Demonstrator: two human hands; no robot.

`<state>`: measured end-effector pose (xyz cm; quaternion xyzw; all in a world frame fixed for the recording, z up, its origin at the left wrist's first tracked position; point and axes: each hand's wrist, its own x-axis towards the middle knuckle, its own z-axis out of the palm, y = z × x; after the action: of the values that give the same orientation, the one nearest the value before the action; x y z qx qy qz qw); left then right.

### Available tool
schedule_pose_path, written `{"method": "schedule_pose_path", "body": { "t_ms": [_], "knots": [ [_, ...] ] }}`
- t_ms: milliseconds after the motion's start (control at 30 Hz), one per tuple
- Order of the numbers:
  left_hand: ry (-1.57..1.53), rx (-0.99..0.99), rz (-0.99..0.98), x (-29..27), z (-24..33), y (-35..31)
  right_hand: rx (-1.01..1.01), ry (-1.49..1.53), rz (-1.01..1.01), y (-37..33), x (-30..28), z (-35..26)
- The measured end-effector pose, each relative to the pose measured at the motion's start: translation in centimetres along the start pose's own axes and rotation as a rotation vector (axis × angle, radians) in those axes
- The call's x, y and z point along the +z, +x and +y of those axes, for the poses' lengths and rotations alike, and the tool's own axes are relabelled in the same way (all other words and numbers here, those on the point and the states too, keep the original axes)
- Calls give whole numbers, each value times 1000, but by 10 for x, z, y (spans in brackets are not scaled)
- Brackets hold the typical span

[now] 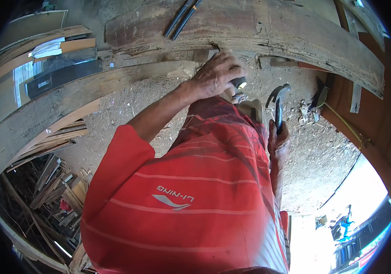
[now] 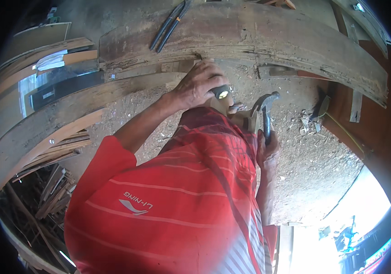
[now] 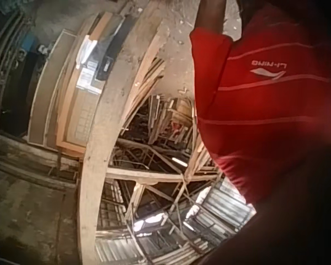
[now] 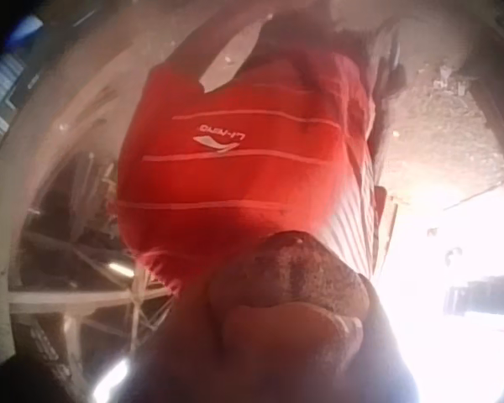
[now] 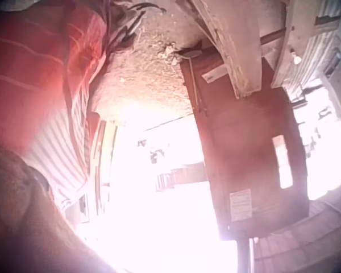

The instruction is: The person removes nails from a wooden board by prying them with a hammer and chiseling into the wood around them using a screwdriver and the hammer.

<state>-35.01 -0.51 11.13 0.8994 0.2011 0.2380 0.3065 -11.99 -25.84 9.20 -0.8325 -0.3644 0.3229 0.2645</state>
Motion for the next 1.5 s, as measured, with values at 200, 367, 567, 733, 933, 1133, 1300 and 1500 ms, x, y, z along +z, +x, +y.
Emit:
{"method": "schedule_pose_path", "body": {
  "t_ms": [200, 367, 567, 733, 933, 1133, 1300, 1500],
  "knots": [
    [132, 78, -69, 1, -10, -10, 70, 71, 191, -51, 8, 23],
    [102, 80, -81, -1, -11, 2, 159, 132, 190, -74, 23, 20],
    [191, 66, -56, 14, -17, 2, 68, 267, 240, -95, 48, -19],
    [172, 73, 9, 20, -19, 2, 63, 518, 303, -107, 74, -87],
    [78, 159, -93, 10, -28, -2, 115, 664, 373, -111, 121, -135],
    [34, 167, -106, 5, -36, -2, 192, 732, 464, -107, 149, -169],
    [28, 175, -41, 14, -36, 1, 214, 1071, 750, -86, 173, -186],
    [40, 123, -76, 11, -40, 4, 218, 817, 415, -79, 180, -194]
  ]
}}
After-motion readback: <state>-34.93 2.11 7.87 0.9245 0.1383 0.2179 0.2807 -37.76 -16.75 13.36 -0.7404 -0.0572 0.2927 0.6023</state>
